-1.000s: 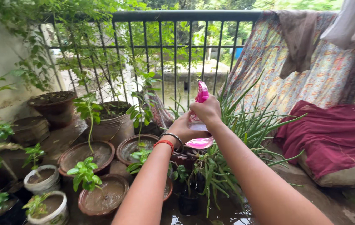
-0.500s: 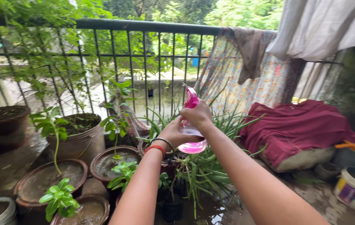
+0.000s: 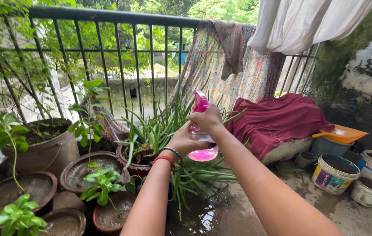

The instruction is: The person sprays water on various potted plants on a balcony using a pink spray bottle, moving the spray around to cover different pots.

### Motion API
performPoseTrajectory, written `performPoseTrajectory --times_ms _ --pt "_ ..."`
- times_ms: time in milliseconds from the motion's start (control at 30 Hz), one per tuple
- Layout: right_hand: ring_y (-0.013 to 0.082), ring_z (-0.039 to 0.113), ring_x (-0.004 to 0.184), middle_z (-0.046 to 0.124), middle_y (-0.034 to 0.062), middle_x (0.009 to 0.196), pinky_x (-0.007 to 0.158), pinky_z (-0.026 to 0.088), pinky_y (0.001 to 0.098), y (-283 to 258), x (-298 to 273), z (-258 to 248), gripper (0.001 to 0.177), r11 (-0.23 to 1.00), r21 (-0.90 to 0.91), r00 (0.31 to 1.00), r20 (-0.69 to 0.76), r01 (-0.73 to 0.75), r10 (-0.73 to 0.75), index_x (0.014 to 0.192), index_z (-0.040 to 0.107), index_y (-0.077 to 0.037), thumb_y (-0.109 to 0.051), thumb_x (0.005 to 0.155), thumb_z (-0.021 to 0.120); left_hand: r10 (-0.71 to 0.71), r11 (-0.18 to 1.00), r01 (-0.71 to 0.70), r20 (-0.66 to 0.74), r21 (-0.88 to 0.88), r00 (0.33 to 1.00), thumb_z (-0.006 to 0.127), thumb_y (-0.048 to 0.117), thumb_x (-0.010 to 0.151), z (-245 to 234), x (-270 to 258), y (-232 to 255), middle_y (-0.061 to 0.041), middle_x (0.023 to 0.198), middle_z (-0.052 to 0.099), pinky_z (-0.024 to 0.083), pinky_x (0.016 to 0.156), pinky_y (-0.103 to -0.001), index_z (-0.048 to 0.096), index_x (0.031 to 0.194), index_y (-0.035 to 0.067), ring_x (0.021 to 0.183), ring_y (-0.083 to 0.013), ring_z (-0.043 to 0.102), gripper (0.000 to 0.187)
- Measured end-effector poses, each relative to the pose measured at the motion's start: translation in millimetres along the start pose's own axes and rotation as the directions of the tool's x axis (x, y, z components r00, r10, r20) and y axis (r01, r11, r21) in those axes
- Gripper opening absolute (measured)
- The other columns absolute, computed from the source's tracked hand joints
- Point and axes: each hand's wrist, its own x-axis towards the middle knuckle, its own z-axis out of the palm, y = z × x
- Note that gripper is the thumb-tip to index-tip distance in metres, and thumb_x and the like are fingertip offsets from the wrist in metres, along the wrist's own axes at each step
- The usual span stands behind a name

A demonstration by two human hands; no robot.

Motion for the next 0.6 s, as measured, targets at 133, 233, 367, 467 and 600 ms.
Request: performPoseTrajectory --times_ms 133,233,367,467,600 --pt "0.0184 0.071 0.063 0.073 0.0064 0.069 0.061 0.056 0.0357 22.3 -10.8 -17.8 0.018 0.992 0.122 1.0 0.008 -0.017 0.016 0.075 0.075 -0.008 -0.019 0.061 0.074 -0.032 0.998 0.03 -0.028 -0.062 0.999 0.095 0.04 0.054 32.3 1.5 -4.5 -0.011 0.118 0.074 0.056 0.095 -0.032 0.051 0.139 0.006 0.104 -0.0165 0.073 0.102" --pt "0.0188 0.069 0.059 0.071 0.0078 0.064 0.059 0.054 0.0361 36.0 -13.1 -26.7 0.015 0.989 0.125 0.996 0.018 -0.084 0.083 0.069 0.075 -0.004 -0.018 0.062 0.074 -0.041 0.999 0.041 -0.041 -0.022 0.998 0.095 0.038 0.053 46.2 3.1 -5.1 -0.011 0.116 0.075 0.057 0.094 -0.032 0.052 0.139 0.006 0.102 -0.0163 0.073 0.102" --pt "0.015 0.067 0.054 0.069 0.0055 0.06 0.055 0.054 0.0343 58.1 -13.6 -20.7 0.015 0.981 0.188 0.999 0.018 -0.047 0.045 0.067 0.074 -0.005 -0.019 0.063 0.075 -0.068 0.997 0.071 -0.092 0.022 0.993 0.095 0.037 0.052 55.5 0.1 -15.8 -0.01 0.116 0.075 0.056 0.094 -0.032 0.05 0.14 0.006 0.102 -0.016 0.073 0.104" --pt "0.0146 0.064 0.054 0.068 0.0053 0.06 0.053 0.051 0.0353 77.2 -17.5 -13.3 0.015 0.967 0.253 0.999 0.039 -0.012 0.003 0.066 0.072 -0.003 -0.017 0.063 0.075 -0.046 0.999 0.043 -0.087 -0.032 0.995 0.096 0.037 0.052 66.3 -4.6 -28.1 -0.009 0.119 0.073 0.055 0.096 -0.031 0.05 0.139 0.006 0.105 -0.0152 0.071 0.104" --pt "0.0172 0.065 0.055 0.068 0.0067 0.06 0.056 0.053 0.036 91.2 -20.8 -9.3 0.015 0.988 0.152 1.0 0.017 0.014 -0.017 0.067 0.072 -0.004 -0.018 0.064 0.075 -0.07 0.997 0.068 -0.071 -0.032 0.995 0.096 0.038 0.052 72.7 -9.4 -34.4 -0.008 0.119 0.073 0.054 0.098 -0.031 0.053 0.137 0.006 0.106 -0.0149 0.071 0.101"
